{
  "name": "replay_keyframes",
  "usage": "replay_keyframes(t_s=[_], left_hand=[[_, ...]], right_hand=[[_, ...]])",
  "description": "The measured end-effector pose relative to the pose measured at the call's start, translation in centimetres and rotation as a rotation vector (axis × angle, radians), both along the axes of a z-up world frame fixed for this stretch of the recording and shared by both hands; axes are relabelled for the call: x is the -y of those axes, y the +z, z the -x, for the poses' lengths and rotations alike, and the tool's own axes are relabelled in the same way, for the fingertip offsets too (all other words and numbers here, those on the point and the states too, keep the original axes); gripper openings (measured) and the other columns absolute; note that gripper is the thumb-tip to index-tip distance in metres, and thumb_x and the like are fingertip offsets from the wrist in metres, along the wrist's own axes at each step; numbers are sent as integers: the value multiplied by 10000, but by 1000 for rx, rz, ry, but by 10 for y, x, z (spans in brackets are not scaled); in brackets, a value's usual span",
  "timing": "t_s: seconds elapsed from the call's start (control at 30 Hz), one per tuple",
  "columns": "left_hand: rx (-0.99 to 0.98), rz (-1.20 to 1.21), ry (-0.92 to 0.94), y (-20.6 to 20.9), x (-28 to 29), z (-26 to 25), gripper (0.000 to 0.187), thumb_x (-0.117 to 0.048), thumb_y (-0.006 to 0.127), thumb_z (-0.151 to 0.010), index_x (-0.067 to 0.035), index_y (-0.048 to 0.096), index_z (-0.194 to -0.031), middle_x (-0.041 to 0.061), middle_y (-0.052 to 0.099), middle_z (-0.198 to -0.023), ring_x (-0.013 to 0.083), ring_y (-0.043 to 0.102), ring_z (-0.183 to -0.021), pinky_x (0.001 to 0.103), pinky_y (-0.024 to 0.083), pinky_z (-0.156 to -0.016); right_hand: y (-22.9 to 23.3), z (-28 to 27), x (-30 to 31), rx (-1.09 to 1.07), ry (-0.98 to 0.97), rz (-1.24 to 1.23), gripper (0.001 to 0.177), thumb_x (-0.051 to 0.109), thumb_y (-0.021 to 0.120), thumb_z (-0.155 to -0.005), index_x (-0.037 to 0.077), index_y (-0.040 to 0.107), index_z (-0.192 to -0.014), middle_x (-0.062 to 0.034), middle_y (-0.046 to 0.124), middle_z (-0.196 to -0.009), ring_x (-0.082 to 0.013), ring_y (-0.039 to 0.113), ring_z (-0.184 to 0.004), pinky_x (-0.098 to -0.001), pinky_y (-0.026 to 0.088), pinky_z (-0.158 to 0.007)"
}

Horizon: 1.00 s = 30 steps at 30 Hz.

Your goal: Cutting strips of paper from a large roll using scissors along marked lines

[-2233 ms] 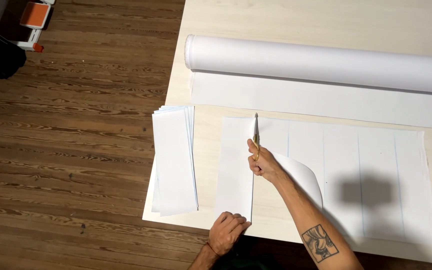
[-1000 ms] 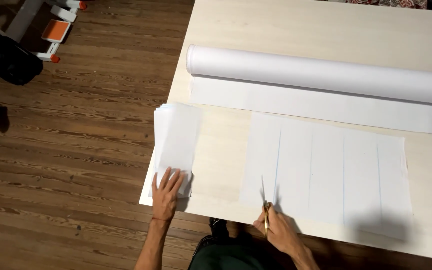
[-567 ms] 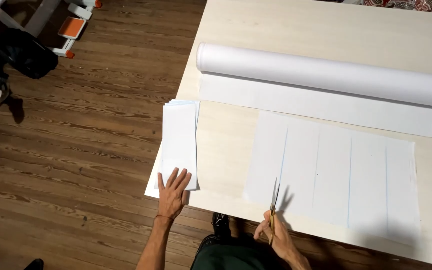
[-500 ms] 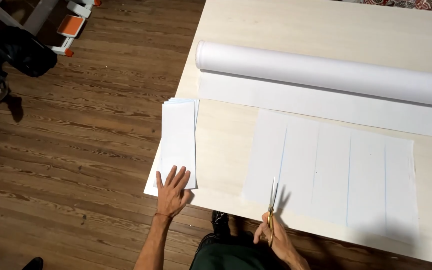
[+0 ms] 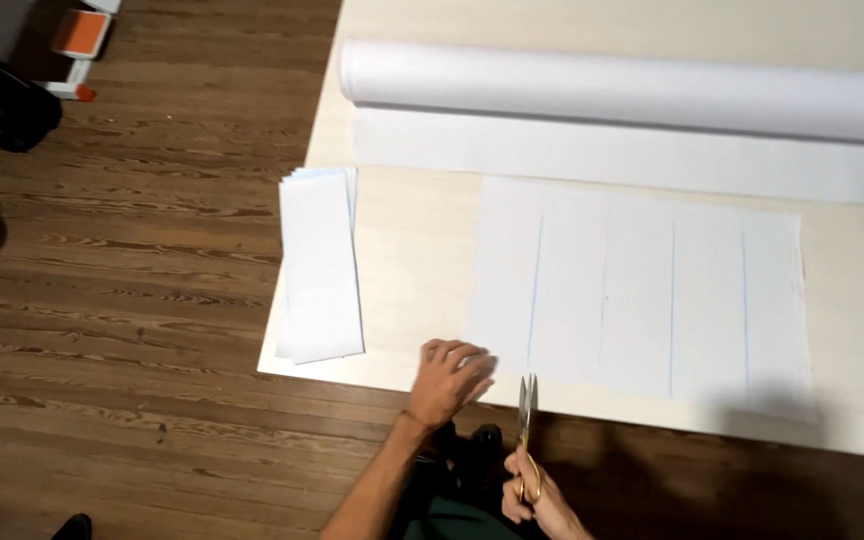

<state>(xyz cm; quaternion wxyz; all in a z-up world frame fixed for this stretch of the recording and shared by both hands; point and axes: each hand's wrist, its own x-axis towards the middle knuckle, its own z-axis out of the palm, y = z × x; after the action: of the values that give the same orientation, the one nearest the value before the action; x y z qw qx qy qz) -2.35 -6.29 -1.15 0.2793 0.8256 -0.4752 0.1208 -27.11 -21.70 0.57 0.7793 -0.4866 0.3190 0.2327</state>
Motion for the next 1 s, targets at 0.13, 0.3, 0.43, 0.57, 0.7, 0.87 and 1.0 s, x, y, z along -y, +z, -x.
replay_keyframes(t_s=[0.13,0.3,0.43,0.57,0.7,0.87,1.0], left_hand=[[72,115,-8,16,39,13,279,-294,952,-1063,-279,792,-1291,-30,766,-1250,249,680,-1118,476,433,-973],[46,22,14,-14,55,22,230,-364,912,-1057,-247,795,-1216,-12,751,-1171,249,641,-1020,456,441,-832],[24,8,24,-15,63,27,237,-399,877,-1083,-250,797,-1250,-12,748,-1154,266,651,-1037,462,462,-840],[103,55,15,-18,63,28,199,-327,884,-1084,-217,819,-1237,-22,773,-1180,265,644,-1006,445,431,-796],[200,55,-7,-13,60,28,148,-156,785,-1133,-176,829,-1273,-19,774,-1179,265,619,-966,440,409,-785],[223,66,-35,-3,60,28,166,-106,708,-1153,-124,828,-1267,6,778,-1165,270,592,-935,439,424,-788],[178,38,-90,-6,58,28,233,-110,609,-1184,-66,802,-1305,48,773,-1219,294,588,-936,451,461,-809]], right_hand=[[16,-13,-3,-107,-99,88,950,718,472,-1080,-137,598,-1474,-46,339,-464,-165,382,-408,-293,311,-533],[26,-34,4,-97,-27,96,788,754,506,-1073,9,684,-1255,-10,362,-495,-112,340,-447,-272,161,-475],[27,-35,6,-125,-33,99,985,745,506,-1054,-139,716,-1433,-17,381,-476,-107,312,-433,-261,155,-462],[28,-33,10,-81,-49,64,738,684,546,-1112,-34,699,-1192,-23,357,-486,-109,281,-432,-257,132,-444],[27,-33,13,-68,-45,65,562,677,585,-1153,146,475,-1005,-18,384,-508,-109,306,-442,-260,153,-431],[26,-34,13,-100,-65,50,545,672,591,-1151,147,484,-1048,-20,370,-511,-111,306,-433,-261,136,-429],[26,-35,12,-75,-59,52,541,659,599,-1164,174,448,-977,-19,387,-501,-108,315,-424,-260,135,-421]])
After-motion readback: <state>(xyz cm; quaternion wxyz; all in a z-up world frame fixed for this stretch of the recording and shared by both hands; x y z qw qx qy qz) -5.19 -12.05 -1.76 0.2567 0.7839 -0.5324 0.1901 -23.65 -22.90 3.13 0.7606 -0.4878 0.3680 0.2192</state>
